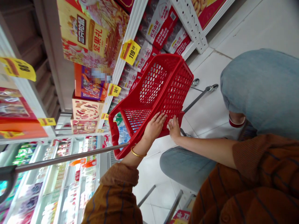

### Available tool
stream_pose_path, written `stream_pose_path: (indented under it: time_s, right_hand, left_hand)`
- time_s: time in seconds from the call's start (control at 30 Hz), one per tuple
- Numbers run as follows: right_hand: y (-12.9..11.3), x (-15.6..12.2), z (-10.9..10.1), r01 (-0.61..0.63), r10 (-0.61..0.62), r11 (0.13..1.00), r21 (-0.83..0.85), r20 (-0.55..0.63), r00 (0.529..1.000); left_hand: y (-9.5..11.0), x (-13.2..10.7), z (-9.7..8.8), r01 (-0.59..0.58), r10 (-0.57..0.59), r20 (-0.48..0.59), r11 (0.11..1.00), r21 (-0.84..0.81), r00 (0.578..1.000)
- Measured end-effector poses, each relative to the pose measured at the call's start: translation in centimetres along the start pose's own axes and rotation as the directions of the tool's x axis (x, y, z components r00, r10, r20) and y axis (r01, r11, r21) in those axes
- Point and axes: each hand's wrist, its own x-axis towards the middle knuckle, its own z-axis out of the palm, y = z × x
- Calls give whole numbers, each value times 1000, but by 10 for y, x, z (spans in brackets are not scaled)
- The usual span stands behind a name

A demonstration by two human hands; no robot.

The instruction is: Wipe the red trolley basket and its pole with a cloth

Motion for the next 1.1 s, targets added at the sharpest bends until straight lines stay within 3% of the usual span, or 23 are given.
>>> stream_pose_path:
  time_s: [0.17, 0.37, 0.47, 0.57, 0.63, 0.77, 0.87, 0.97, 1.03, 1.1]
  right_hand:
    - [0, -1, 5, 57, -57, 998, -15, 29, 998]
    - [-23, -10, 14, 106, -102, 994, -31, 113, 988]
    - [-38, -15, 9, 155, -149, 988, -23, 162, 976]
    - [-52, -18, -4, 293, -285, 956, -7, 223, 932]
    - [-61, -16, -14, 436, -422, 900, 6, 260, 868]
    - [-70, 7, -27, 690, -654, 723, 42, 364, 663]
    - [-66, 31, -28, 781, -690, 623, 41, 498, 525]
    - [-56, 46, -29, 842, -680, 535, 68, 626, 382]
    - [-50, 48, -30, 864, -695, 497, 76, 631, 344]
    - [-46, 48, -33, 875, -718, 477, 78, 609, 337]
  left_hand:
    - [-1, -1, 2, 23, -23, 11, 1000, 9, 1000]
    - [-6, -5, 10, 31, -31, -1, 999, 27, 1000]
    - [-9, -9, 11, 37, -37, -5, 998, 46, 999]
    - [-12, -16, 9, 64, -63, -32, 997, 52, 997]
    - [-13, -23, 6, 96, -93, -75, 995, 34, 993]
    - [-12, -35, 5, 228, -227, -180, 974, -15, 957]
    - [-10, -38, 6, 361, -366, -215, 930, -63, 905]
    - [-9, -36, 7, 404, -414, -204, 910, -91, 887]
    - [-9, -34, 6, 404, -416, -190, 909, -100, 889]
    - [-8, -34, 5, 398, -411, -182, 911, -106, 893]
